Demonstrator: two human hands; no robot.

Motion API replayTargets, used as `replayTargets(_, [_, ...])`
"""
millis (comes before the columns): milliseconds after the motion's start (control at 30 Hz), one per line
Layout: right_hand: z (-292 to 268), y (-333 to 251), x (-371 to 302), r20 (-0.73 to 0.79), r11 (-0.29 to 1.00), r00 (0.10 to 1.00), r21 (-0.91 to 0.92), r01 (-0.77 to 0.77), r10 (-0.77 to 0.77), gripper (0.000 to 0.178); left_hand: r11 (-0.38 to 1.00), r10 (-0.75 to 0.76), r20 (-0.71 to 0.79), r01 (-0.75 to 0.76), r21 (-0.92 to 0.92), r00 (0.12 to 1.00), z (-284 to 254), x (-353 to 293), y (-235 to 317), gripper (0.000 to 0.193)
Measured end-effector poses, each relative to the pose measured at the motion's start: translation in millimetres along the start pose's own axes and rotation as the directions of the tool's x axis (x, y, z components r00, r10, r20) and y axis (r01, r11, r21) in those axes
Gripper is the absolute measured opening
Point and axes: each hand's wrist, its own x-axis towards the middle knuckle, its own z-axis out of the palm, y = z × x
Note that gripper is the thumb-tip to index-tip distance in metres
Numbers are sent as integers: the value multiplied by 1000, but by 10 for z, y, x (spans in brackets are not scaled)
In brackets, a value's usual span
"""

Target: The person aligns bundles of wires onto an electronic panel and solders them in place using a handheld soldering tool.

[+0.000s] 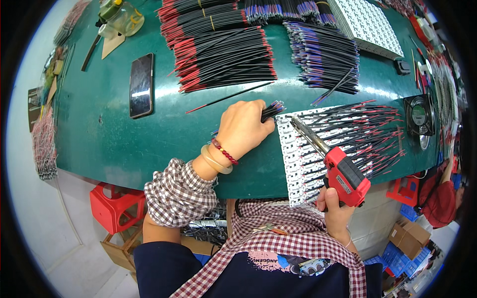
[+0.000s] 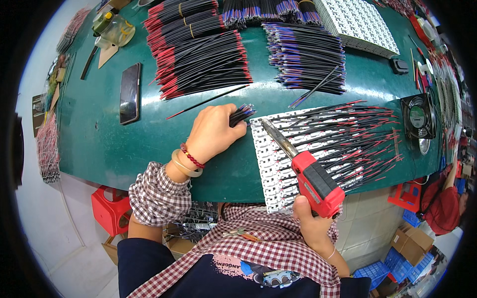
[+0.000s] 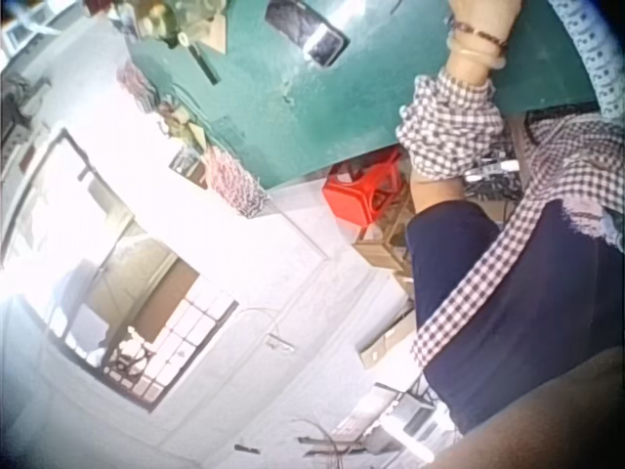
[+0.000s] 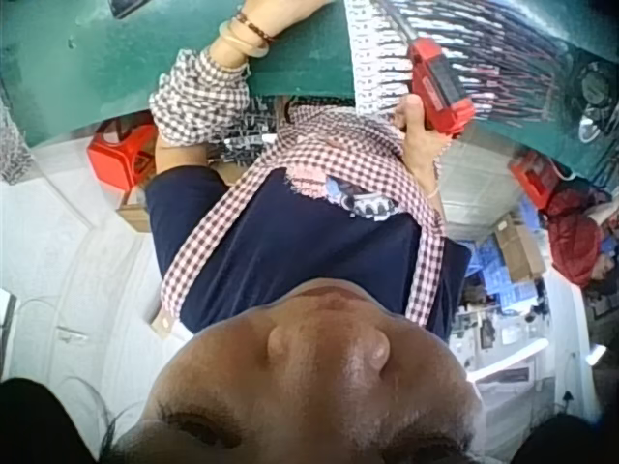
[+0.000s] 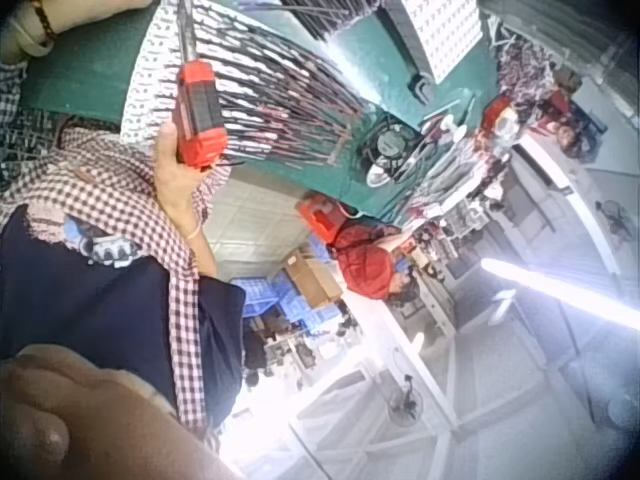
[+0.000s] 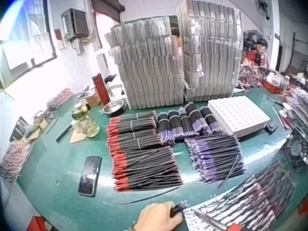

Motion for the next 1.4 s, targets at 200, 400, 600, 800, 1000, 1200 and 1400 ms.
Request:
replayTargets(200, [-15,28,-38,-6,997,997,-5,-71,71,24,1000,30,-12,-30,-9,999,12,-7,-20,24])
replayTargets(400, [16,-10,-1,46,998,997,-9,-62,62,30,999,18,6,-18,-38,1000,-13,-13,-47,25])
replayTargets(600, [16,-23,63,38,995,994,-13,-104,104,29,998,14,27,-12,-55,1000,-10,16,-35,25])
replayTargets(800, [-13,217,38,-16,992,1000,-122,20,-22,30,998,37,-8,-38,-40,999,5,5,-37,24])
replayTargets(1000, [2,34,37,58,999,998,-23,-23,24,24,999,25,1,-25,-34,1000,9,2,-37,24])
replayTargets(1200, [-78,44,-7,63,999,997,18,-34,33,33,999,24,4,-24,-29,1000,-4,3,-28,23])
replayTargets(1400, [-95,47,-33,65,997,995,6,-76,76,33,999,35,-3,-35,-22,999,6,10,-26,24])
